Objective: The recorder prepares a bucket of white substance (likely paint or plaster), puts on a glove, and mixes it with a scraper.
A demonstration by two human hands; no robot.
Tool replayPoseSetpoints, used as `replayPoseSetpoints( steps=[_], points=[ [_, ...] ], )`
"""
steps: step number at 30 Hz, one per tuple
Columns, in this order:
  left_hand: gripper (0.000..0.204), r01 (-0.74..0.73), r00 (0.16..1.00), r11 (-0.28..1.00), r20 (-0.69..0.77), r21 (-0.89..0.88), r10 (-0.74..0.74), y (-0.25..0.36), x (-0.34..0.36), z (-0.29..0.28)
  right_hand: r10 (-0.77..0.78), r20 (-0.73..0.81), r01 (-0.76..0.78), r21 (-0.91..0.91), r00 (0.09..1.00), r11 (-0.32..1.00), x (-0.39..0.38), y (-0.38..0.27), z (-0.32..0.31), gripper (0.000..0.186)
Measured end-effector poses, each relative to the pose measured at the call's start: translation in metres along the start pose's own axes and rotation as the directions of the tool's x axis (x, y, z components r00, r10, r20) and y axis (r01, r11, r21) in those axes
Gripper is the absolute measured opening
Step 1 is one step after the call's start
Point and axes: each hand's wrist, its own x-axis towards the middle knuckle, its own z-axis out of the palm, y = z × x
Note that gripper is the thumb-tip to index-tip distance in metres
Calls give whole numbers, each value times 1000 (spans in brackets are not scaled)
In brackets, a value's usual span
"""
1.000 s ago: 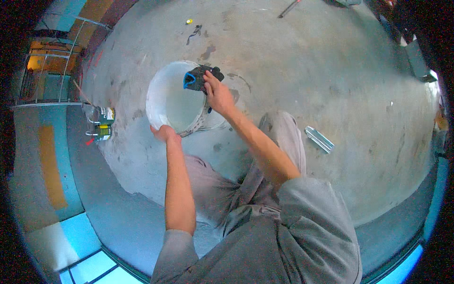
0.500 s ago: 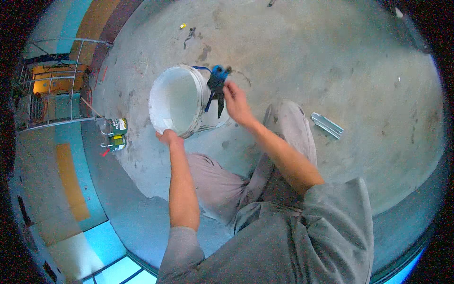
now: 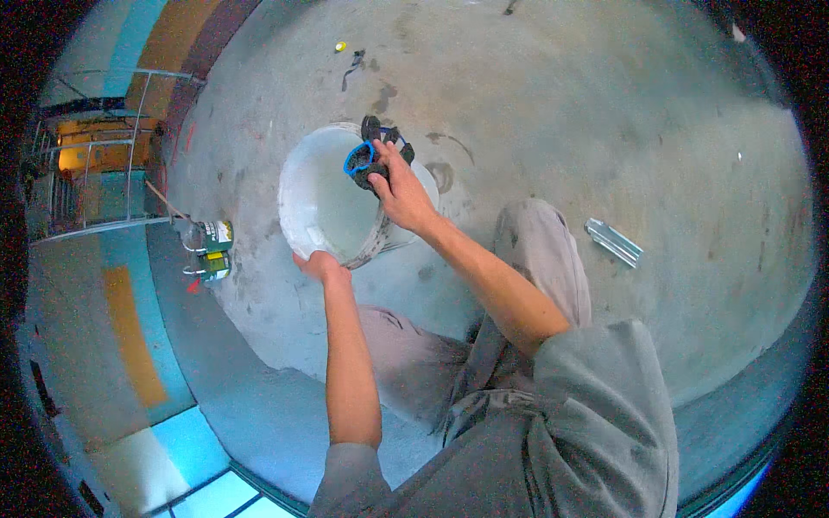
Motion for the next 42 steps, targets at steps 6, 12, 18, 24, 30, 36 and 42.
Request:
replayPoseSetpoints(
  steps=[6, 12, 18, 24, 30, 36, 42],
  points=[
    [53, -73, 997, 997, 23, 26, 72, -5, 14, -14, 192, 501, -240, 32, 844, 970, 111, 6, 18, 37],
    [53, -35, 997, 999, 76, 35, 32, -11, -2, 11, 51, 540, -86, 40, 840, 996, 154, 36, 19, 33],
    [53, -18, 1000, 1000, -10, -10, 18, 10, 4, -10, 196, 268, -200, -15, 943, 980, 57, -23, -7, 30],
    [53, -56, 998, 997, 41, 45, 54, -2, 5, -1, 54, 138, -55, 4, 989, 998, -52, -33, -32, 40],
    [55, -58, 997, 998, 54, 22, 57, 3, 0, -6, 98, 73, -96, -33, 992, 995, 16, -13, 3, 48],
    [54, -50, 997, 998, 58, 26, 49, -5, 4, 3, 146, 559, -230, 82, 816, 970, 150, 26, 28, 38],
    [53, -36, 999, 998, 24, -41, 37, -3, 4, 1, 60, 318, -40, -70, 946, 997, 102, 16, 11, 33]
  ],
)
